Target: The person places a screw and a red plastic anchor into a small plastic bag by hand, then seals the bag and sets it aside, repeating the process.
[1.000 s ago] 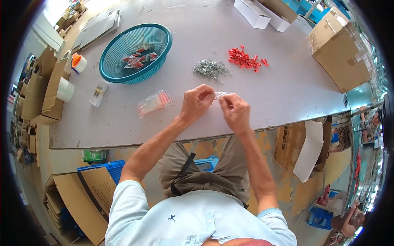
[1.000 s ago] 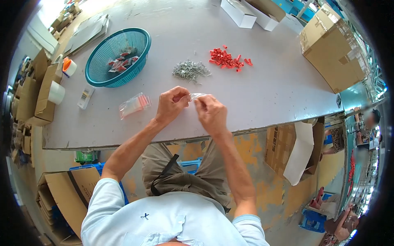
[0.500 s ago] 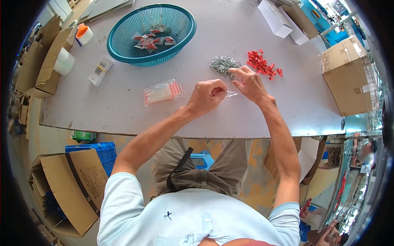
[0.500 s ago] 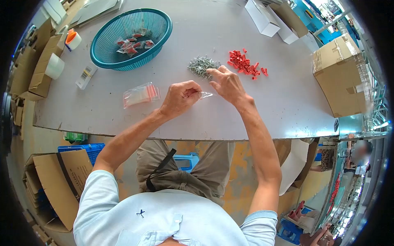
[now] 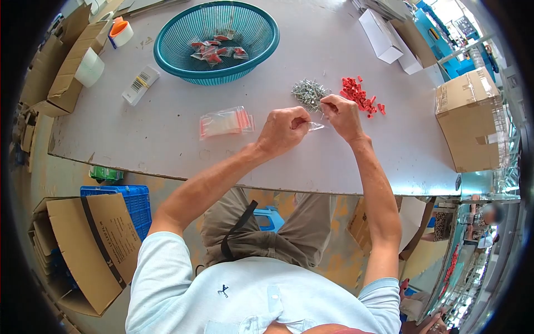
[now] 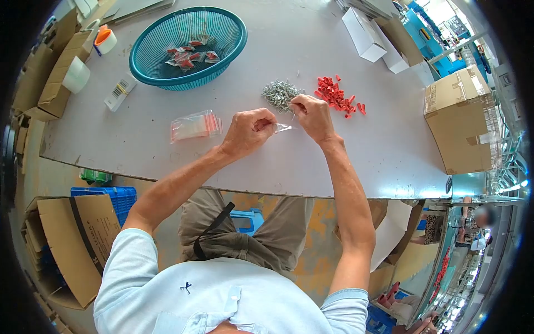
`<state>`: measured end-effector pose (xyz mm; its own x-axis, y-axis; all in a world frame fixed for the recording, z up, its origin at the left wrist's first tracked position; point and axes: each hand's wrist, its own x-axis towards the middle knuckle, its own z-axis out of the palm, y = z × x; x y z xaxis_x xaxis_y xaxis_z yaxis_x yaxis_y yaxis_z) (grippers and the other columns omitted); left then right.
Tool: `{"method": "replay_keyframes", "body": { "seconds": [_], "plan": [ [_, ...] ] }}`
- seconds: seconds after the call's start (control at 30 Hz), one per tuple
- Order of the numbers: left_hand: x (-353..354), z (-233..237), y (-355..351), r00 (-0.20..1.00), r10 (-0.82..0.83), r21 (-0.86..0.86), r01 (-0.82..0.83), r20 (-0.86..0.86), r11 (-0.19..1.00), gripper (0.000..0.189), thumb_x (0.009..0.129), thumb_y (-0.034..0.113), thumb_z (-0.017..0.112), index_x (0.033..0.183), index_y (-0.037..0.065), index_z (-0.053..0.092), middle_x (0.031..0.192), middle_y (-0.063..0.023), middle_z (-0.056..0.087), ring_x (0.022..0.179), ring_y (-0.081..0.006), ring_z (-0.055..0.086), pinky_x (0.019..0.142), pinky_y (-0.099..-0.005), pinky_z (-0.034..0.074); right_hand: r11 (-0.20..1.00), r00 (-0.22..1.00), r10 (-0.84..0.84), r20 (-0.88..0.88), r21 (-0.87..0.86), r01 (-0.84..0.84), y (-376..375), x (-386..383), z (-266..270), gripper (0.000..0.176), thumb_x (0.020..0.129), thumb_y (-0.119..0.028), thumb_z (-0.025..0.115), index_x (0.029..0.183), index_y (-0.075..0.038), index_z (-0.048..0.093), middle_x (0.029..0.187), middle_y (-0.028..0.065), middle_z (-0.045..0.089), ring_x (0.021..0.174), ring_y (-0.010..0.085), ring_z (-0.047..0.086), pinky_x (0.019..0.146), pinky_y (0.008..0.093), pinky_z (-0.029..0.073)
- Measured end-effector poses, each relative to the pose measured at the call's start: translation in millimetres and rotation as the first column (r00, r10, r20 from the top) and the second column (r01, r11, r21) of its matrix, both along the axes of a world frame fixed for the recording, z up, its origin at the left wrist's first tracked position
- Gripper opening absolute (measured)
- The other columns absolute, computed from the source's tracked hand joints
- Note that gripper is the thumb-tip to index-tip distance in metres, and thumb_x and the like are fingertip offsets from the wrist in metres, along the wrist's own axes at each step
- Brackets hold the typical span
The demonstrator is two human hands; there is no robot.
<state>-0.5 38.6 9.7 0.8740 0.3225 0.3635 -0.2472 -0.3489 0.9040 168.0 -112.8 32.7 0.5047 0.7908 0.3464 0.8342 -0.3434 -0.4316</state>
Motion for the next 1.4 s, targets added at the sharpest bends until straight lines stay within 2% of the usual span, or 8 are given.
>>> {"method": "replay_keyframes", "body": {
  "seconds": [0.17,0.27,0.47,0.6,0.7,0.93,1.2,1.4],
  "plan": [
    [1,3,0,0.998,0.055,0.016,-0.055,-0.013,0.998,0.006,0.089,0.003,0.075,0.093,-0.001,0.074,0.072,-0.0064,0.071,0.064,-0.0085,0.064,0.06,-0.027,0.052,0.957,0.829,-0.179,-0.531,0.102,0.272,-7,-7,3,0.011,0.098,-0.011,0.072,0.101,-0.002,0.075,0.078,0.0031,0.073,0.064,0.0083,0.064,0.061,0.0268,0.055],
    [2,2,1,0.997,0.079,0.02,-0.079,-0.007,0.997,0.006,0.088,0.004,0.075,0.092,-0.001,0.074,0.073,-0.0068,0.072,0.065,-0.0087,0.065,0.06,-0.0271,0.053,0.95,0.722,-0.087,-0.686,0.162,0.268,-16,4,-5,0.01,0.099,-0.012,0.071,0.101,-0.003,0.075,0.081,0.0016,0.073,0.066,0.0083,0.064,0.061,0.0251,0.054],
    [4,1,3,0.992,0.122,-0.019,-0.122,-0.035,0.992,0.007,0.088,0.004,0.074,0.092,-0.001,0.075,0.075,-0.0082,0.074,0.068,-0.011,0.071,0.064,-0.027,0.057,0.894,0.451,0.09,-0.888,0.271,0.356,-22,-2,-3,0.013,0.099,-0.012,0.072,0.104,-0.001,0.073,0.086,0.0056,0.072,0.068,0.0098,0.064,0.06,0.0255,0.053],
    [6,0,6,0.988,0.143,-0.022,-0.145,-0.056,0.989,0.008,0.088,0.004,0.074,0.091,-0.002,0.075,0.076,-0.0089,0.075,0.068,-0.0122,0.072,0.064,-0.0272,0.058,0.855,0.388,0.185,-0.903,0.343,0.389,-21,-32,4,0.014,0.099,-0.012,0.073,0.105,0.001,0.072,0.086,0.0062,0.072,0.069,0.0099,0.065,0.06,0.0253,0.053],
    [6,3,8,0.983,0.13,-0.1,-0.144,-0.132,0.985,0.009,0.088,0.005,0.075,0.091,-0.003,0.075,0.076,-0.0088,0.075,0.067,-0.0123,0.072,0.063,-0.0279,0.059,0.84,0.684,0.096,-0.723,0.428,0.334,-14,-71,7,0.013,0.098,-0.008,0.074,0.105,0.002,0.072,0.087,0.0068,0.072,0.069,0.0094,0.066,0.06,0.0243,0.053],
    [4,5,10,0.982,0.048,-0.192,-0.083,-0.183,0.978,0.013,0.089,0.009,0.074,0.092,-0.003,0.074,0.076,-0.008,0.074,0.064,-0.0106,0.07,0.057,-0.025,0.059,0.897,0.969,-0.035,-0.244,0.421,0.138,4,-98,3,0.01,0.091,-0.001,0.077,0.101,-0.001,0.075,0.089,0.0058,0.07,0.07,0.0101,0.067,0.06,0.0252,0.054],
    [1,9,12,0.969,-0.057,-0.349,-0.03,-0.239,0.937,0.016,0.09,0.011,0.074,0.093,-0.005,0.074,0.075,-0.0074,0.074,0.064,-0.0104,0.07,0.057,-0.0239,0.059,0.942,0.991,-0.031,-0.128,0.328,0.071,-5,-93,0,0.011,0.089,0.0,0.079,0.099,-0.003,0.075,0.088,0.0069,0.07,0.07,0.0141,0.068,0.061,0.0276,0.056],
    [3,7,9,0.977,-0.002,-0.182,-0.039,-0.215,0.982,0.015,0.088,0.009,0.073,0.093,-0.005,0.074,0.077,-0.0095,0.075,0.063,-0.0124,0.071,0.057,-0.024,0.059,0.972,0.963,-0.097,-0.251,0.185,0.146,-3,-92,6,0.013,0.087,-0.002,0.081,0.098,-0.004,0.073,0.085,0.007,0.072,0.071,0.015,0.07,0.061,0.0278,0.057]
  ]
}}
